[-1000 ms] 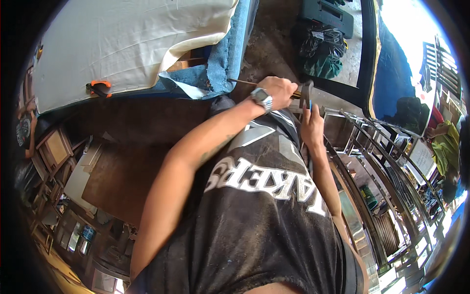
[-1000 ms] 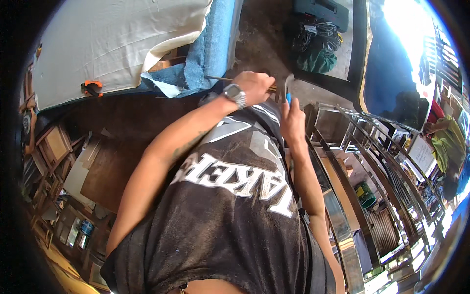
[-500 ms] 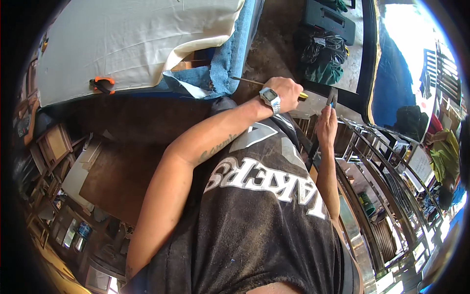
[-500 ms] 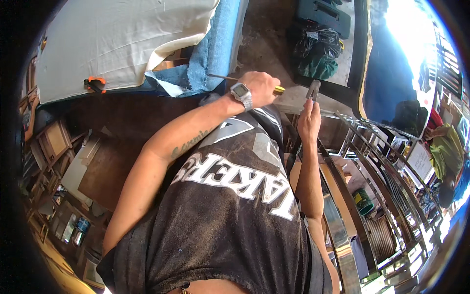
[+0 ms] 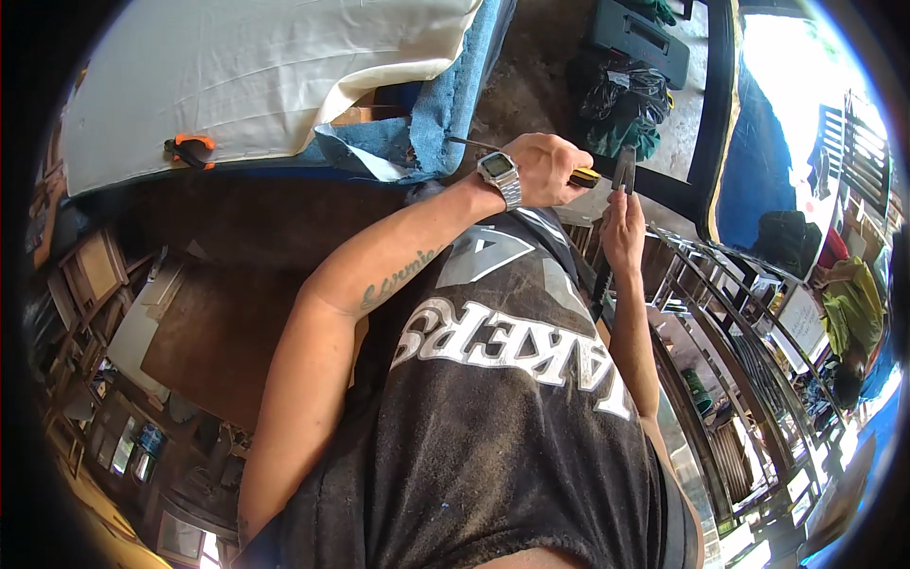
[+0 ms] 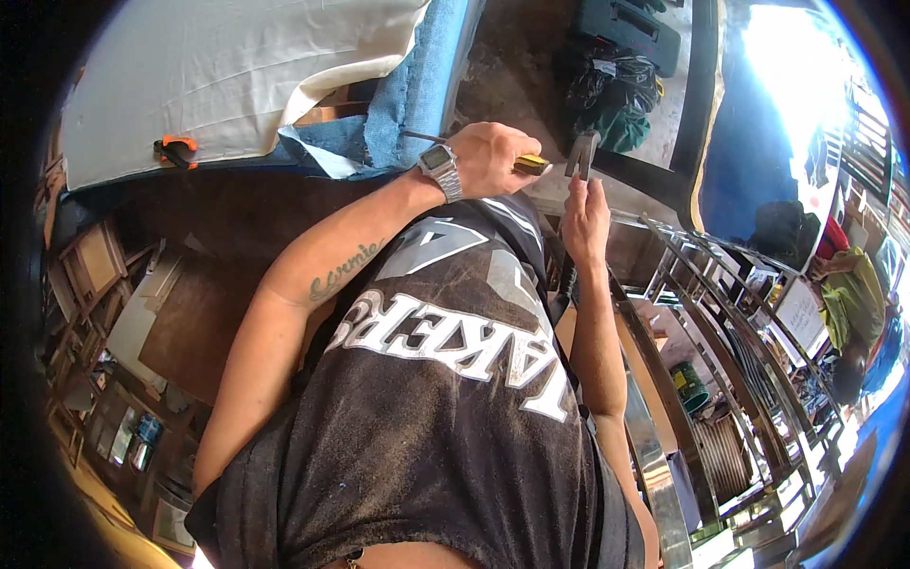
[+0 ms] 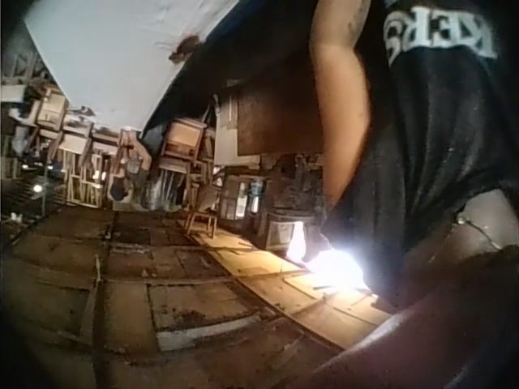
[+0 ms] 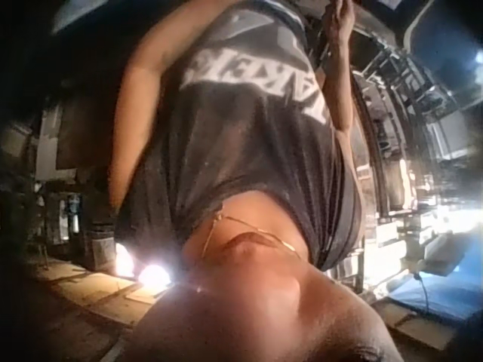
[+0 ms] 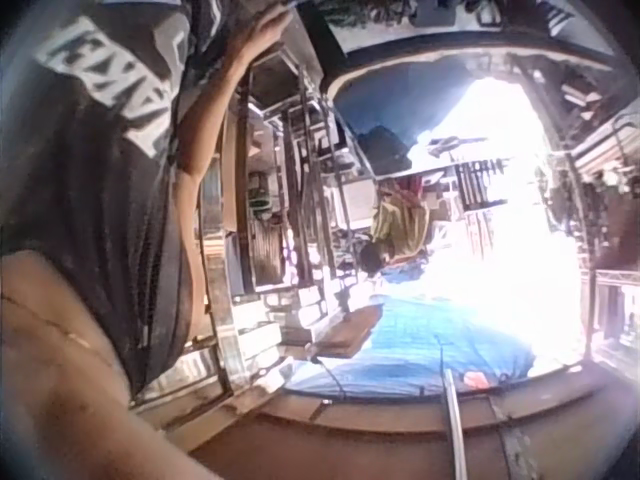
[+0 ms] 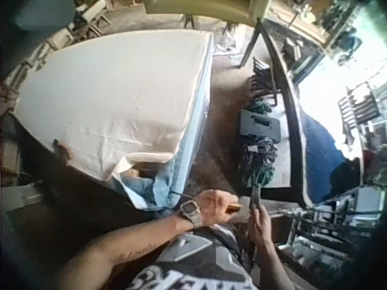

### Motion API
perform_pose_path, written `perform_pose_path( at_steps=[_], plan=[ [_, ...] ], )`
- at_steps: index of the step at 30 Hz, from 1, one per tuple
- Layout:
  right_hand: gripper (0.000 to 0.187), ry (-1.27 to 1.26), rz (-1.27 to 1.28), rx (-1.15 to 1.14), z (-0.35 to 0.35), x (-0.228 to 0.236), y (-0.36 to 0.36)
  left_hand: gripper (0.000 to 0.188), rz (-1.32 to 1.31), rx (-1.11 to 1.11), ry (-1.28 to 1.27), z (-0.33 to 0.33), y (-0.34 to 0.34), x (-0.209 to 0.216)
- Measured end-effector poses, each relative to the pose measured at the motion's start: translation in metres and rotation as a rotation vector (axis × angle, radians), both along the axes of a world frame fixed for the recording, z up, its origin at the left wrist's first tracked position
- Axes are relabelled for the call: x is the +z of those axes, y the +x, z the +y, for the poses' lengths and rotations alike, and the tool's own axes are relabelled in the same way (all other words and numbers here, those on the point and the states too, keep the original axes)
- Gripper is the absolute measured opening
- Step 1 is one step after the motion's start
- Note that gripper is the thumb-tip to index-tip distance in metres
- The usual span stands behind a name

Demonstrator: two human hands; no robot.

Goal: The person is using pliers and a hammer to remove nails or staples from a piece of furniture to detach fabric.

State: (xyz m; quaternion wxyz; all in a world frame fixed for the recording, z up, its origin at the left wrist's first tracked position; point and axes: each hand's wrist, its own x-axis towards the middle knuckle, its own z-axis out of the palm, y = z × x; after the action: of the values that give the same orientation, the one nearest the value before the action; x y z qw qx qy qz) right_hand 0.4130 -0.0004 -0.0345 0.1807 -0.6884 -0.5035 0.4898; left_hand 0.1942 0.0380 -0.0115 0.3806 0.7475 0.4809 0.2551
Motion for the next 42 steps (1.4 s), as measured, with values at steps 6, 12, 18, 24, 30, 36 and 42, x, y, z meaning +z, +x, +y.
perform_pose_path(
  at_steps=[6, 12, 18, 24, 30, 36, 42],
  plan=[
    [0.030, 0.027, 0.049, 0.003, 0.009, 0.018, -0.011, 0.032, -0.201, 0.047, 0.071, 0.004, -0.009, 0.009],
    [0.038, 0.415, 0.325, -0.267, 0.014, 0.059, -0.029, 0.029, -0.292, 0.132, 0.151, 0.002, -0.021, 0.017],
    [0.035, 0.275, -0.254, 0.198, -0.011, 0.016, -0.034, 0.013, 0.196, 0.019, -0.030, 0.001, 0.014, -0.034],
    [0.038, 0.066, -0.320, 0.046, -0.038, -0.018, 0.025, 0.023, 0.710, -0.061, -0.395, 0.009, 0.020, -0.087],
    [0.042, 0.099, -0.256, -0.090, -0.027, -0.022, 0.033, 0.017, 0.415, -0.099, -0.233, 0.001, 0.036, -0.034],
    [0.041, 0.096, -0.332, 0.045, -0.012, -0.009, 0.020, 0.020, 0.212, 0.024, -0.060, 0.010, 0.016, -0.018],
    [0.031, 0.115, -0.288, 0.093, -0.007, 0.000, 0.005, 0.023, 0.087, 0.074, 0.071, 0.005, 0.014, -0.022]
  ],
)
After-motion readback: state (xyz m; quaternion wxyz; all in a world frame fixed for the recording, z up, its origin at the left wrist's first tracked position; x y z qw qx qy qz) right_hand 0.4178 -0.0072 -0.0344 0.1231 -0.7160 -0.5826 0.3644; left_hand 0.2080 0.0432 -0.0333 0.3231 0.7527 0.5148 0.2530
